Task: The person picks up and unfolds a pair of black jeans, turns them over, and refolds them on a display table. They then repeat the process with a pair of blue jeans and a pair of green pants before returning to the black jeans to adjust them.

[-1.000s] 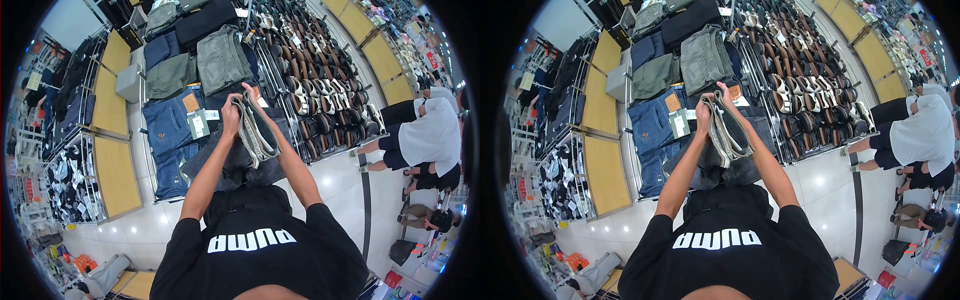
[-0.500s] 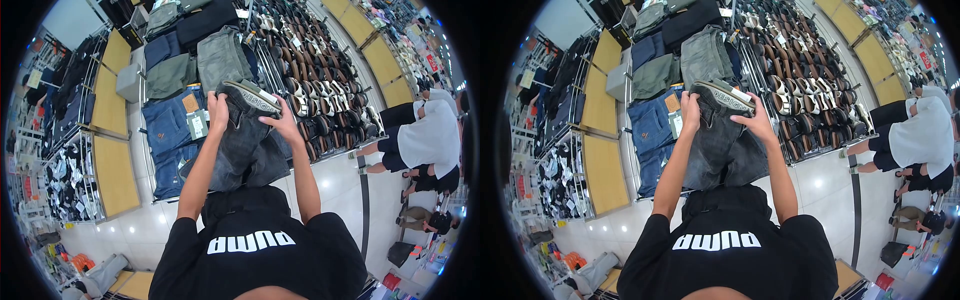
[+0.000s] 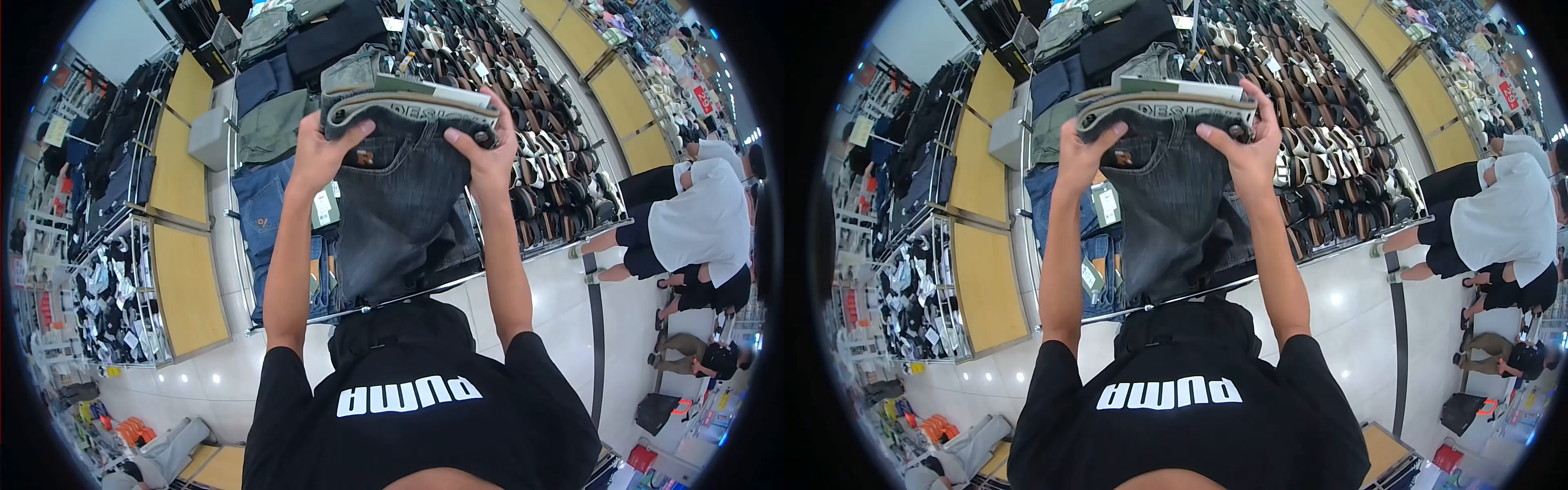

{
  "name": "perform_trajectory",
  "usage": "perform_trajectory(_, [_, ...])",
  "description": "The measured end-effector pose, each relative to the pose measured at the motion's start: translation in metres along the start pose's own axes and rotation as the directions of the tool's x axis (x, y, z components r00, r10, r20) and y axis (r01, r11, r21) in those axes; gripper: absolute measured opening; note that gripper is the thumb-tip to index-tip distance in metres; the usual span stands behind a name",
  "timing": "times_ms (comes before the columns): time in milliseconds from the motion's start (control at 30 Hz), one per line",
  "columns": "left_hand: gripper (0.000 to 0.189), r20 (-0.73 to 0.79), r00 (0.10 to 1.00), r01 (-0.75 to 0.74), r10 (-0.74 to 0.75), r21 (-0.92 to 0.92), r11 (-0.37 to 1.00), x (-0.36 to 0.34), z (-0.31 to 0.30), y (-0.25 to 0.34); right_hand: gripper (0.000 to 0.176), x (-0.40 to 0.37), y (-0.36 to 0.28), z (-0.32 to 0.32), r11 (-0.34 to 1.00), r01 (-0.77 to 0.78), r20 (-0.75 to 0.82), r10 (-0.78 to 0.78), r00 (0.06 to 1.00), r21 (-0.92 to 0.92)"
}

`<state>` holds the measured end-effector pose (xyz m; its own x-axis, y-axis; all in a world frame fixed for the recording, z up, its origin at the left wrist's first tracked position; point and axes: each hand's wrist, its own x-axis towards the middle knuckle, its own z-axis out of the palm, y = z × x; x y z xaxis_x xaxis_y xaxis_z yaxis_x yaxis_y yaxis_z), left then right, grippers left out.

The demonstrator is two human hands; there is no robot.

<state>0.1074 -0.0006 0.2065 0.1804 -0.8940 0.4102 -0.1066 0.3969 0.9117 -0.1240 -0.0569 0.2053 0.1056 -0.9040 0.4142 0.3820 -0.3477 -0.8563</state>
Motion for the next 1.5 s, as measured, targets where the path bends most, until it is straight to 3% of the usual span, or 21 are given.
perform_trajectory(167, [0.027,-0.180,0.958,-0.200,0.222,0.133,0.971,0.032,0.010,0.038,0.065,0.047,-0.032,0.020,0.962,0.249,0.015,-0.249,0.968,-0.107])
perform_trajectory(233, [0.024,-0.243,0.841,-0.444,0.484,0.201,0.873,0.049,0.008,0.047,0.059,0.063,-0.052,0.028,0.948,0.300,0.053,-0.296,0.954,-0.103])
perform_trajectory(300, [0.023,-0.267,0.798,-0.482,0.540,0.255,0.838,0.057,0.008,0.064,0.047,0.070,-0.071,0.050,0.942,0.335,0.023,-0.335,0.942,0.008])
perform_trajectory(367, [0.022,-0.288,0.754,-0.511,0.590,0.308,0.803,0.059,0.008,0.078,0.015,0.066,-0.088,0.081,0.819,0.510,-0.239,-0.567,0.788,-0.262])
perform_trajectory(400, [0.021,-0.279,0.773,-0.520,0.569,0.234,0.822,0.057,0.008,0.084,0.010,0.062,-0.094,0.066,0.840,0.520,-0.112,-0.538,0.836,-0.152])
perform_trajectory(433, [0.020,-0.269,0.793,-0.523,0.547,0.159,0.837,0.052,0.007,0.086,0.010,0.056,-0.096,0.051,0.841,0.518,-0.112,-0.536,0.837,-0.153])
perform_trajectory(500, [0.026,-0.217,0.759,-0.528,0.614,0.349,0.775,0.036,-0.004,0.081,0.055,0.040,-0.091,0.025,0.882,0.428,0.081,-0.420,0.904,-0.198])
perform_trajectory(567, [0.035,0.001,0.813,-0.498,0.583,0.522,0.693,0.003,-0.014,0.070,0.056,0.022,-0.080,0.010,0.851,0.515,0.159,-0.498,0.853,-0.103])
perform_trajectory(633, [0.042,-0.036,0.913,-0.349,0.406,0.444,0.825,-0.047,-0.033,0.015,0.050,-0.006,-0.074,-0.008,0.933,0.358,0.367,-0.319,0.874,-0.043])
perform_trajectory(700, [0.048,0.210,0.885,-0.465,0.416,0.438,0.769,-0.073,-0.018,0.044,0.048,-0.035,-0.063,-0.031,0.984,0.160,0.491,-0.104,0.865,-0.073])
perform_trajectory(733, [0.048,0.262,0.933,-0.331,0.248,0.351,0.876,-0.087,-0.015,0.041,0.046,-0.049,-0.057,-0.042,0.992,0.000,0.511,0.066,0.857,-0.127])
perform_trajectory(933, [0.046,0.378,0.881,0.192,-0.284,0.262,0.946,-0.167,0.002,-0.020,0.041,-0.110,-0.009,-0.087,0.781,-0.491,0.575,0.620,0.533,-0.387])
perform_trajectory(1033, [0.044,0.421,0.831,0.289,-0.363,0.229,0.929,-0.187,0.003,-0.025,0.045,-0.117,-0.001,-0.105,0.653,-0.454,0.625,0.744,0.236,-0.606])
perform_trajectory(1067, [0.043,0.460,0.791,0.335,-0.404,0.227,0.914,-0.191,0.003,-0.026,0.045,-0.117,0.006,-0.111,0.651,-0.459,0.624,0.745,0.235,-0.604])
perform_trajectory(1133, [0.043,0.494,0.788,0.317,-0.368,0.186,0.930,-0.203,0.007,-0.032,0.052,-0.106,0.023,-0.119,0.550,-0.736,0.813,0.582,-0.001,-0.395])
perform_trajectory(1167, [0.043,0.523,0.787,0.296,-0.326,0.143,0.944,-0.207,0.009,-0.033,0.060,-0.100,0.029,-0.114,0.427,-0.879,0.857,0.514,0.042,-0.213])
perform_trajectory(1233, [0.041,0.561,0.758,0.301,-0.333,0.152,0.941,-0.209,0.012,-0.027,0.059,-0.088,0.065,-0.106,0.458,-0.869,0.804,0.580,0.131,-0.188])
perform_trajectory(1300, [0.043,0.624,0.695,0.344,-0.356,0.146,0.927,-0.212,0.014,-0.021,0.052,-0.093,0.105,-0.087,0.707,-0.493,0.677,0.681,0.281,-0.507])
perform_trajectory(1400, [0.042,0.610,0.750,0.266,-0.256,0.077,0.961,-0.201,0.009,0.002,0.040,-0.136,0.158,-0.079,0.745,-0.311,0.723,0.659,0.208,-0.590])
perform_trajectory(1433, [0.042,0.584,0.792,0.198,-0.179,0.032,0.980,-0.198,0.005,0.006,0.041,-0.143,0.159,-0.075,0.731,-0.384,0.748,0.650,0.137,-0.565])
perform_trajectory(1500, [0.038,0.447,0.893,0.033,-0.045,0.035,0.999,-0.186,-0.006,0.012,0.041,-0.166,0.149,-0.069,0.797,0.098,0.791,0.560,0.248,-0.595])
